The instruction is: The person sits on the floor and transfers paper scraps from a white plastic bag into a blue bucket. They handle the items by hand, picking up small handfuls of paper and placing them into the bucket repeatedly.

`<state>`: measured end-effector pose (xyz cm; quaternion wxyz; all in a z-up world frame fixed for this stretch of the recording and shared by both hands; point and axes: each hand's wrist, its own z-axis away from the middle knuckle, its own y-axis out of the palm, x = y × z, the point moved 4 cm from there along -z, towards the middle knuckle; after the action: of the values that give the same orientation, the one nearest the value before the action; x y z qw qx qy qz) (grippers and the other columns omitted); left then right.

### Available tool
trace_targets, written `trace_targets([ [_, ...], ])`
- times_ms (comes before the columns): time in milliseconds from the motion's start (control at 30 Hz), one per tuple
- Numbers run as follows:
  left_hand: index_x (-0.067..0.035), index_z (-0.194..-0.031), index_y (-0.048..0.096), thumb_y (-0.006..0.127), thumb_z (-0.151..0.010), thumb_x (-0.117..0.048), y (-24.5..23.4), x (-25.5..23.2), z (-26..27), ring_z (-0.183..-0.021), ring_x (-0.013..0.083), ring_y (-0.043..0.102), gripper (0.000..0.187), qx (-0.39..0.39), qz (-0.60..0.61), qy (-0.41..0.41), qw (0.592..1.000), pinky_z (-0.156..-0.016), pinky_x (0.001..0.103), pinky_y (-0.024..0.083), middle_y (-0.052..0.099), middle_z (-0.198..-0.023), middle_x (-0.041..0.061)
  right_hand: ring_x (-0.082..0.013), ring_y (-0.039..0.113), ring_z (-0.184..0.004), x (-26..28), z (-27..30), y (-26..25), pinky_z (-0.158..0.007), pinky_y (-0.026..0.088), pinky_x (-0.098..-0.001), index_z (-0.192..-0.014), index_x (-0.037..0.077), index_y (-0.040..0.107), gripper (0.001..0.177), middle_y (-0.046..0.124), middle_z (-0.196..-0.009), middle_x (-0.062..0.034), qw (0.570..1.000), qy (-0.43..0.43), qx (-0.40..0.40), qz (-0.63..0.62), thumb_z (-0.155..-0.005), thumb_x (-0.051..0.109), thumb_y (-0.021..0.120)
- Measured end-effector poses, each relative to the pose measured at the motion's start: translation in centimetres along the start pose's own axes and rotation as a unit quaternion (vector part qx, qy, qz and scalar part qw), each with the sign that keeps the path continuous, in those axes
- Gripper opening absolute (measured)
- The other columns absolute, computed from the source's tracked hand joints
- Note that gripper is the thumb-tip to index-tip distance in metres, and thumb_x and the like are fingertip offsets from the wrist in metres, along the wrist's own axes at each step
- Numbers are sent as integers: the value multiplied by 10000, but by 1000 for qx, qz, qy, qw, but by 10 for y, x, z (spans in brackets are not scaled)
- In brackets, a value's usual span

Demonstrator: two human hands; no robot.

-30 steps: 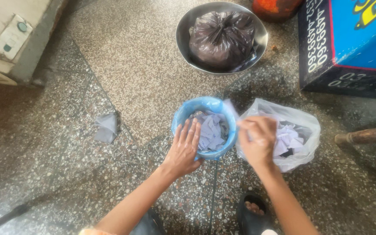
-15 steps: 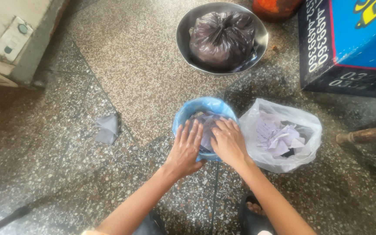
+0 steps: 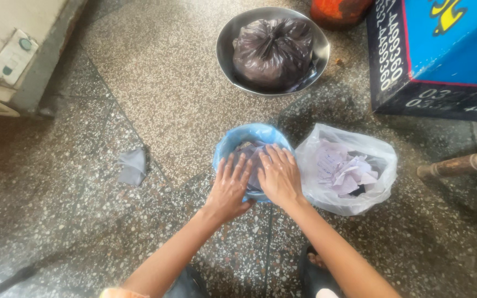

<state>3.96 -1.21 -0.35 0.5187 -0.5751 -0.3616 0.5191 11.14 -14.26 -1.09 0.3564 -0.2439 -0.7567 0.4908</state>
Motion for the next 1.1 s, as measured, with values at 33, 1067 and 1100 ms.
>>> trace_targets([
  [33, 39, -1521, 288, 797, -740, -444, 0, 0, 0, -1490, 491, 182, 1050, -1, 2, 0, 1000, -1219, 579, 119, 268, -1593, 280, -362, 490, -1367, 0, 0, 0, -1176, 289, -493, -1278, -9, 648, 446, 598, -1393, -218, 1000, 1, -4, -1, -903, 228, 610],
  [1067, 39, -1532, 258, 778, -750, -573, 6, -1, -3, -1473, 498, 208, 1121, 15, -48, -20, 999, -1217, 578, 125, 268, -1594, 270, -358, 563, -1286, -1, 3, -9, -1152, 338, -485, -1194, -25, 685, 390, 678, -1268, -213, 998, -25, -51, -41, -922, 232, 573],
  [1100, 37, -1535, 256, 771, -750, -584, 5, -2, -4, -1473, 498, 208, 1125, 16, -50, -20, 998, -1219, 576, 122, 268, -1596, 269, -356, 561, -1293, -1, 4, -10, -1157, 333, -486, -1194, -27, 684, 391, 678, -1268, -208, 997, -32, -55, -47, -925, 233, 570],
])
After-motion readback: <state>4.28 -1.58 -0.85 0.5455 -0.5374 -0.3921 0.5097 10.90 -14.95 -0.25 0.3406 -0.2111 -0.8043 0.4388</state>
